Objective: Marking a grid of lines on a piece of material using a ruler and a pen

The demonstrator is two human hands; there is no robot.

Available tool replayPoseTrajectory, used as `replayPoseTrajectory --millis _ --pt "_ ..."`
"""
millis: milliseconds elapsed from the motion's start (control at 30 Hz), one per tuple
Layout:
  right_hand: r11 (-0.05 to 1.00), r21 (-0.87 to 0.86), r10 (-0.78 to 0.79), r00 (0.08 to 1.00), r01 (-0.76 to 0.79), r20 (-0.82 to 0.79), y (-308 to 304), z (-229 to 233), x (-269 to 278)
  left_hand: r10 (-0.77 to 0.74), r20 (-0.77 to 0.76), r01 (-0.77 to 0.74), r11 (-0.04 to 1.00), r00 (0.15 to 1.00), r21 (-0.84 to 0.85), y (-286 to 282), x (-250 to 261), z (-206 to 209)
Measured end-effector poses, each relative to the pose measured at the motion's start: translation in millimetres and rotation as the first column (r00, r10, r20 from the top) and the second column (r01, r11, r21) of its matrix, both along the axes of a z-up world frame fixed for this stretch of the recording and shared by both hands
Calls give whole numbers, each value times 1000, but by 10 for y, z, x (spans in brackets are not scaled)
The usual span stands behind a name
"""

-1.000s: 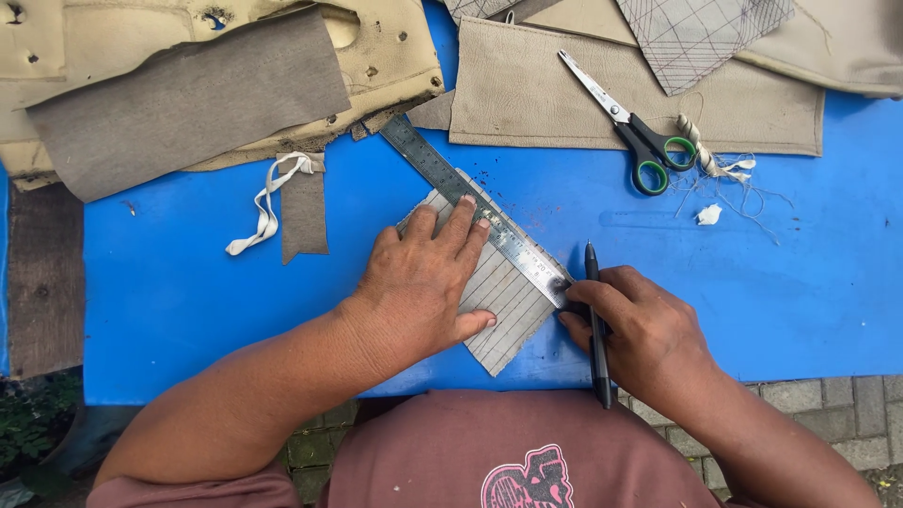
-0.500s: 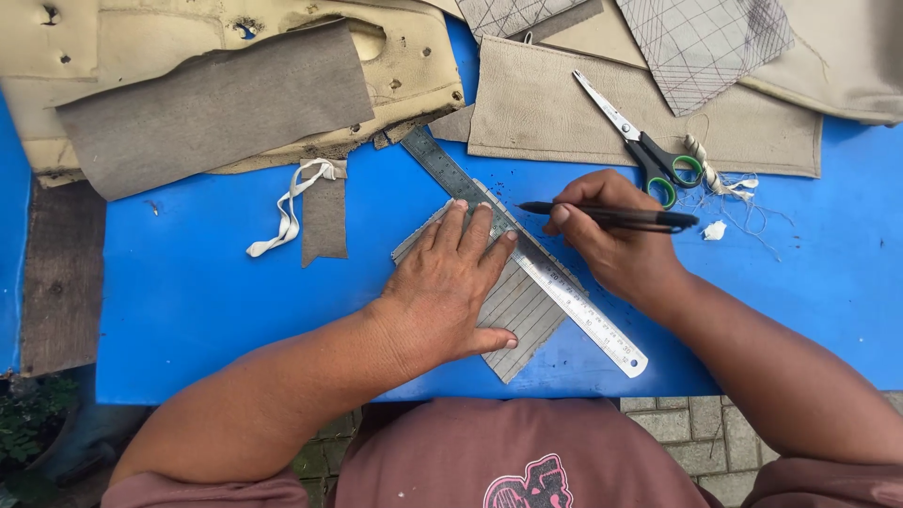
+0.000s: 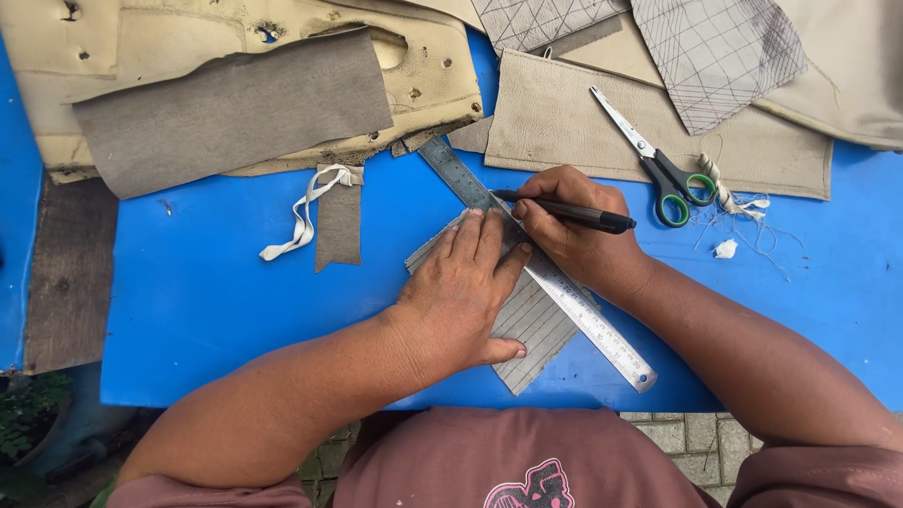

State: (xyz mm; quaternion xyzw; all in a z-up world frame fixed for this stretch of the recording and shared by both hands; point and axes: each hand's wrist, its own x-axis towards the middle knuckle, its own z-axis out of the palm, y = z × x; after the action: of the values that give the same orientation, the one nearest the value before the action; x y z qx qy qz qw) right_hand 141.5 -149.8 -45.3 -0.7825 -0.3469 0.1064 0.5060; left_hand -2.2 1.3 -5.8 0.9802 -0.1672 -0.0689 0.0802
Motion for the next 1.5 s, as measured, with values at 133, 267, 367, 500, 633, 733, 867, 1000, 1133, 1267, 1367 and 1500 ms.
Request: replayPoseTrajectory --millis 133,267,367,500,633,733,867,1000,1133,1267,1367,1500 --pt "1000 -19 7 1000 -7 2 22 -21 -10 8 6 -8 1000 1000 5 -1 3 -21" --pt "999 -36 29 999 -28 36 41 14 7 3 -1 -3 1000 1000 9 13 18 -10" --pt "998 -58 39 998 -36 50 -71 98 -57 0 -10 0 1000 1000 4 -12 0 -8" --pt "993 -114 30 999 -26 36 -305 186 -128 -10 -13 10 1000 1000 13 -7 32 -8" --pt "987 -164 6 999 0 38 -557 323 -256 -30 -17 31 999 999 15 0 46 8" --pt "982 -190 -13 999 19 32 -827 374 -396 -41 8 41 999 999 28 -31 28 -10" --pt "956 -281 -83 997 80 -2 -1184 410 -554 -48 38 45 997 998 61 -32 40 -19" --pt "941 -312 -148 989 135 -20 -1435 432 -658 -53 62 48 996 997 81 -45 38 -8" --pt "933 -298 -161 974 203 160 -1576 411 -785 60 126 -73 992 990 106 -80 -29 -334" --pt "968 -251 94 902 17 422 -1398 295 -880 73 91 -80 994 993 70 -75 -29 -336" --pt "956 -289 102 854 58 511 -1346 194 -952 83 62 -85 996 995 21 -55 -19 -290" --pt "969 -239 83 822 66 564 -1303 154 -992 122 76 -122 992 990 -1 -41 -32 -273"
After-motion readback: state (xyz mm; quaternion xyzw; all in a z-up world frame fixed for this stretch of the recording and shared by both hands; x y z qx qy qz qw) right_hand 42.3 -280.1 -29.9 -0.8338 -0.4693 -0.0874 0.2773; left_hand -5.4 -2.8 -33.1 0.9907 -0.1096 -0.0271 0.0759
